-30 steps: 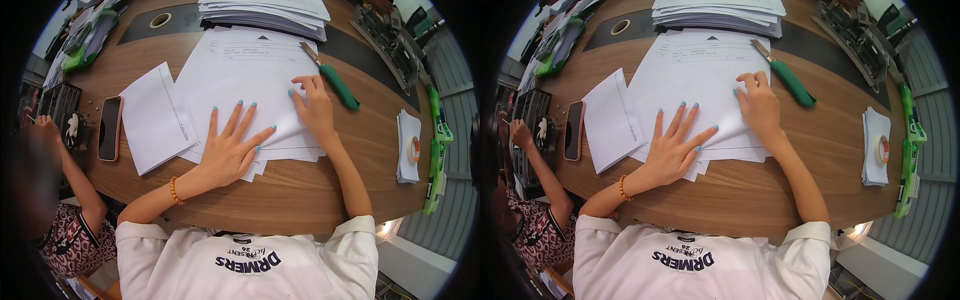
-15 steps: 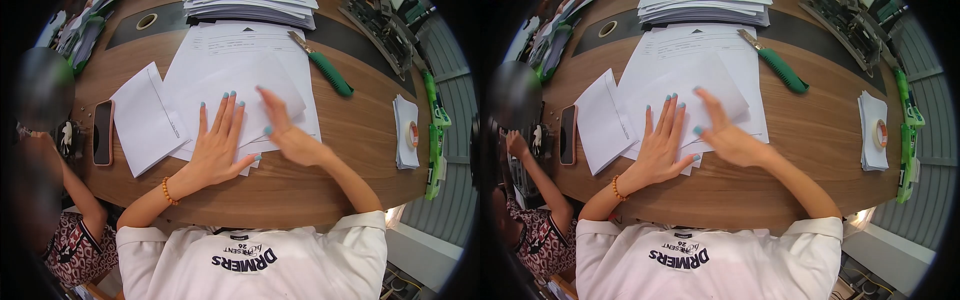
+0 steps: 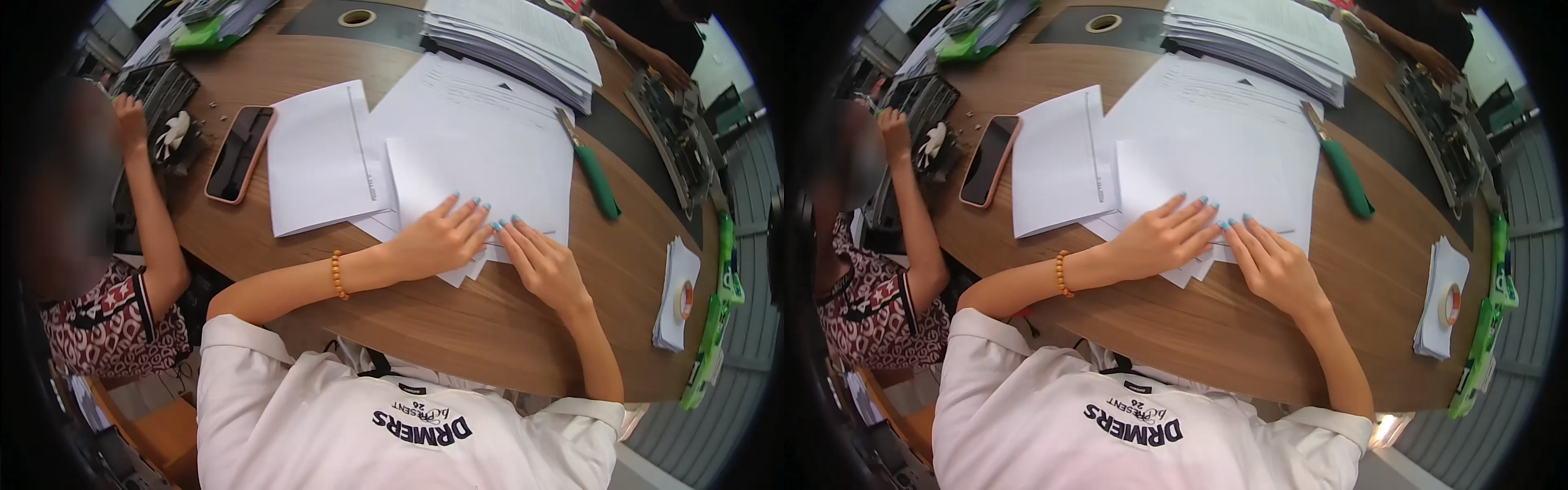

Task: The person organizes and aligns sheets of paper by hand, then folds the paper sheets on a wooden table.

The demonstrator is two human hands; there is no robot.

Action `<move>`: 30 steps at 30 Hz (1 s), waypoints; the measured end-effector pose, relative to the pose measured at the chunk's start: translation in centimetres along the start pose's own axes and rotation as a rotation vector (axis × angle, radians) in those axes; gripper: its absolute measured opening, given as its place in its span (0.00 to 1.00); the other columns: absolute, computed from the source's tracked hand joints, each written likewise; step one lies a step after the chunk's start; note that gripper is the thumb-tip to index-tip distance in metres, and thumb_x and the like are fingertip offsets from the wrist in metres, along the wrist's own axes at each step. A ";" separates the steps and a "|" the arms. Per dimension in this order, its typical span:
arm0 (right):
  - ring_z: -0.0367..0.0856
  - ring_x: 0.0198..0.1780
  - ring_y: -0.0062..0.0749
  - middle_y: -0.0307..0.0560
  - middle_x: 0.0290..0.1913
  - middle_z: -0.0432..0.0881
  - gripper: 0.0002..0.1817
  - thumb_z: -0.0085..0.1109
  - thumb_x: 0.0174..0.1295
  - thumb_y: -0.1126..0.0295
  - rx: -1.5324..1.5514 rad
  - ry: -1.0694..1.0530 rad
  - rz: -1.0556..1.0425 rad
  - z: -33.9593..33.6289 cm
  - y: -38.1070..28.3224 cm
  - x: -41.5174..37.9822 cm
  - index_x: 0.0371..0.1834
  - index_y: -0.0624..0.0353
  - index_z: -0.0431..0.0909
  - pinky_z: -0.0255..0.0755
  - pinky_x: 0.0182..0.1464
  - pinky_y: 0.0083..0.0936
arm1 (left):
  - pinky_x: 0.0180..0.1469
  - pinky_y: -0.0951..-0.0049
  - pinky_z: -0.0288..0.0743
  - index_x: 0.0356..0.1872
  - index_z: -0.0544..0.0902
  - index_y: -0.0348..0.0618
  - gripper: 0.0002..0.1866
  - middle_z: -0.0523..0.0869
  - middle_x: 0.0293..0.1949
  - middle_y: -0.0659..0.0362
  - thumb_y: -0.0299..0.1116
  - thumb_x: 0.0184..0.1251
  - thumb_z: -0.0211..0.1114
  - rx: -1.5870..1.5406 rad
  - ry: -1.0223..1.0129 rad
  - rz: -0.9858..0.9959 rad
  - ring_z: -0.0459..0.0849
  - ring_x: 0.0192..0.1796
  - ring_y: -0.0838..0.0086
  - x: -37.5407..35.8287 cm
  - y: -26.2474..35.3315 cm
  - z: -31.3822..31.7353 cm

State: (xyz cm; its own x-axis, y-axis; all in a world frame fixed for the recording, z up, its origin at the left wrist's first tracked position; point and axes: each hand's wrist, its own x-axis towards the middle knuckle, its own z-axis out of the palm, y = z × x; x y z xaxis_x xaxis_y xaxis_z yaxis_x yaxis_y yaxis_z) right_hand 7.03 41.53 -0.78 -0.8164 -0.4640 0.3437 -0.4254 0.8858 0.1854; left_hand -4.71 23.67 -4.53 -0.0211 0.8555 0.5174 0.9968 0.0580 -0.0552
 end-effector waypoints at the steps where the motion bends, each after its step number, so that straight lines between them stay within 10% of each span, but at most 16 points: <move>1: 0.80 0.45 0.40 0.48 0.42 0.80 0.18 0.61 0.47 0.73 -0.001 0.010 -0.018 0.1 0.2 0.1 0.44 0.66 0.76 0.75 0.47 0.30 | 0.51 0.58 0.73 0.43 0.79 0.38 0.14 0.80 0.46 0.48 0.35 0.58 0.59 0.018 0.003 -0.011 0.80 0.49 0.59 0.1 0.0 -0.3; 10: 0.83 0.40 0.36 0.46 0.36 0.82 0.10 0.58 0.50 0.78 0.095 0.109 0.077 -3.0 0.5 2.3 0.38 0.64 0.77 0.79 0.41 0.28 | 0.39 0.75 0.80 0.30 0.79 0.31 0.09 0.84 0.28 0.53 0.30 0.58 0.58 0.204 -0.027 0.169 0.85 0.32 0.71 0.7 -1.0 -4.6; 21: 0.84 0.35 0.34 0.47 0.30 0.83 0.08 0.60 0.48 0.81 -0.180 0.332 -0.018 -9.7 0.1 7.8 0.34 0.66 0.79 0.79 0.40 0.28 | 0.43 0.72 0.78 0.31 0.82 0.37 0.06 0.85 0.32 0.55 0.26 0.53 0.62 0.340 0.260 0.008 0.85 0.35 0.75 -4.6 -4.1 -15.7; 27: 0.78 0.24 0.26 0.41 0.28 0.80 0.09 0.59 0.47 0.81 -0.360 0.451 0.133 -9.6 0.1 12.4 0.34 0.63 0.78 0.70 0.23 0.20 | 0.45 0.69 0.77 0.39 0.80 0.35 0.12 0.84 0.35 0.53 0.31 0.56 0.62 0.376 0.295 -0.412 0.84 0.38 0.64 -8.7 -10.3 -17.1; 30: 0.74 0.20 0.25 0.39 0.30 0.77 0.10 0.60 0.46 0.79 -0.411 0.427 0.176 -7.5 -0.9 15.6 0.34 0.60 0.79 0.69 0.21 0.18 | 0.61 0.58 0.60 0.55 0.70 0.34 0.34 0.74 0.53 0.46 0.47 0.50 0.66 0.403 0.186 -0.858 0.70 0.59 0.55 -11.2 -12.5 -14.7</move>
State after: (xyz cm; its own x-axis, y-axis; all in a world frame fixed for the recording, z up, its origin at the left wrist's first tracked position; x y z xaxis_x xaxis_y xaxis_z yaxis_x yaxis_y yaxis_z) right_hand -2.35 33.42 11.32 -0.5960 -0.3479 0.7237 -0.0440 0.9140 0.4032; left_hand -15.81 5.79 2.86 -0.6830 0.3467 0.6429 0.5457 0.8273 0.1335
